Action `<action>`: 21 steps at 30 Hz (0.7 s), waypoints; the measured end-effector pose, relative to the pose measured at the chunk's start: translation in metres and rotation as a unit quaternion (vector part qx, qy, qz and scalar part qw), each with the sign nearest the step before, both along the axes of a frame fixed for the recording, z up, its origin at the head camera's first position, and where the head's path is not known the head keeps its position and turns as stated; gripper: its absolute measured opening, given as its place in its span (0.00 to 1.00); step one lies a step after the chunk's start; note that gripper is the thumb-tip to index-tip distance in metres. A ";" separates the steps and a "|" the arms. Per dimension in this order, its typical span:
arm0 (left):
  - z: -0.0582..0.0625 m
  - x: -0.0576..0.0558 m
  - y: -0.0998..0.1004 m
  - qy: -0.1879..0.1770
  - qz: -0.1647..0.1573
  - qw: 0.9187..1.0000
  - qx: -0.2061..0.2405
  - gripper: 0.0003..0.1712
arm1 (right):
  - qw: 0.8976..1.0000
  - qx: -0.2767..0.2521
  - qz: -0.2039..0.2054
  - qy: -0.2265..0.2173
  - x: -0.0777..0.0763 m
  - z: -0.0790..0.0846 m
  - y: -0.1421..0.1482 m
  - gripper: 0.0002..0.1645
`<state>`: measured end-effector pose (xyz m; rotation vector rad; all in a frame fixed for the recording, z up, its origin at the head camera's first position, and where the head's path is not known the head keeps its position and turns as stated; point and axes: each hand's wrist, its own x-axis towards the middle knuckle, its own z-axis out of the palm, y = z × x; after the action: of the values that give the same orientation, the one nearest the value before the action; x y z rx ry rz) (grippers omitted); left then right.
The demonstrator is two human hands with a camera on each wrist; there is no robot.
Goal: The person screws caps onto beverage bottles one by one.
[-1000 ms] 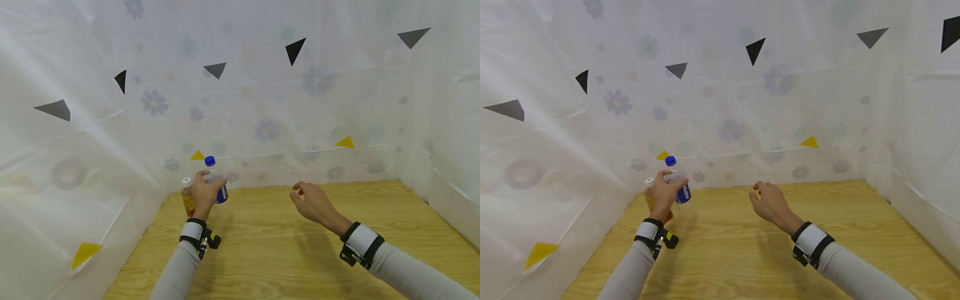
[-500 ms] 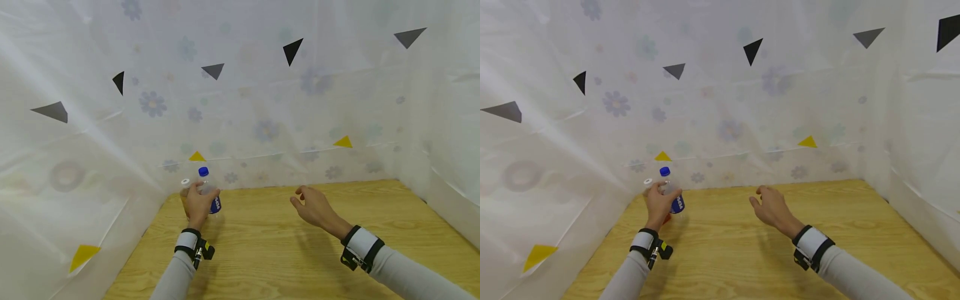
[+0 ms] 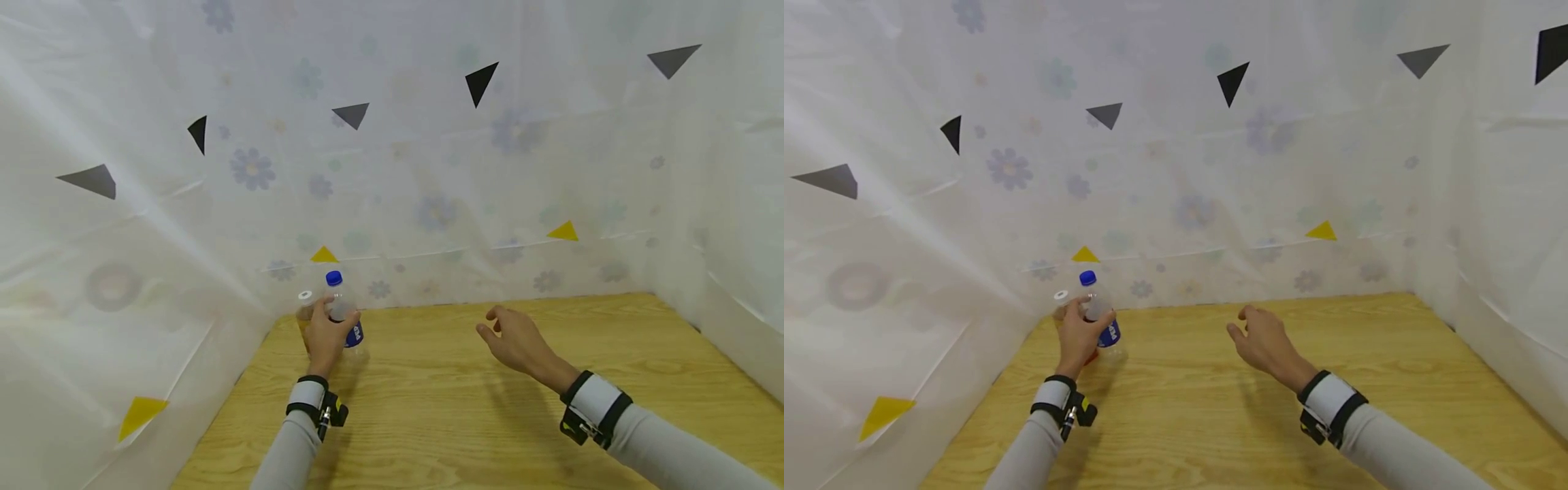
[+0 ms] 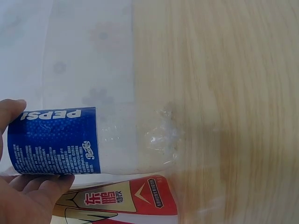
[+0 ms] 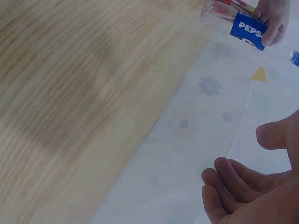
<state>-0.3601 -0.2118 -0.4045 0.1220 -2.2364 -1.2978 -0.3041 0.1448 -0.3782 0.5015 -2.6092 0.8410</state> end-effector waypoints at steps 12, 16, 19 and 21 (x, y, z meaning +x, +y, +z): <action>0.001 0.001 0.002 -0.002 0.011 1.000 -0.018 0.42 | 1.000 0.002 0.001 -0.011 0.000 -0.002 -0.002 0.22; 0.002 0.002 0.003 -0.002 0.023 1.000 -0.016 0.42 | 1.000 0.004 0.001 -0.014 0.000 -0.005 0.000 0.21; 0.002 0.004 0.004 0.000 0.032 0.999 -0.006 0.42 | 1.000 0.004 0.001 -0.022 0.002 -0.007 0.001 0.21; 0.003 0.006 0.004 0.004 0.037 0.999 0.000 0.42 | 1.000 0.005 0.000 -0.024 0.002 -0.008 0.001 0.22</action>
<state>-0.3542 -0.2080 -0.4017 0.1989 -2.2037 -1.2577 -0.3021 0.1459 -0.3858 0.4906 -2.6587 0.8517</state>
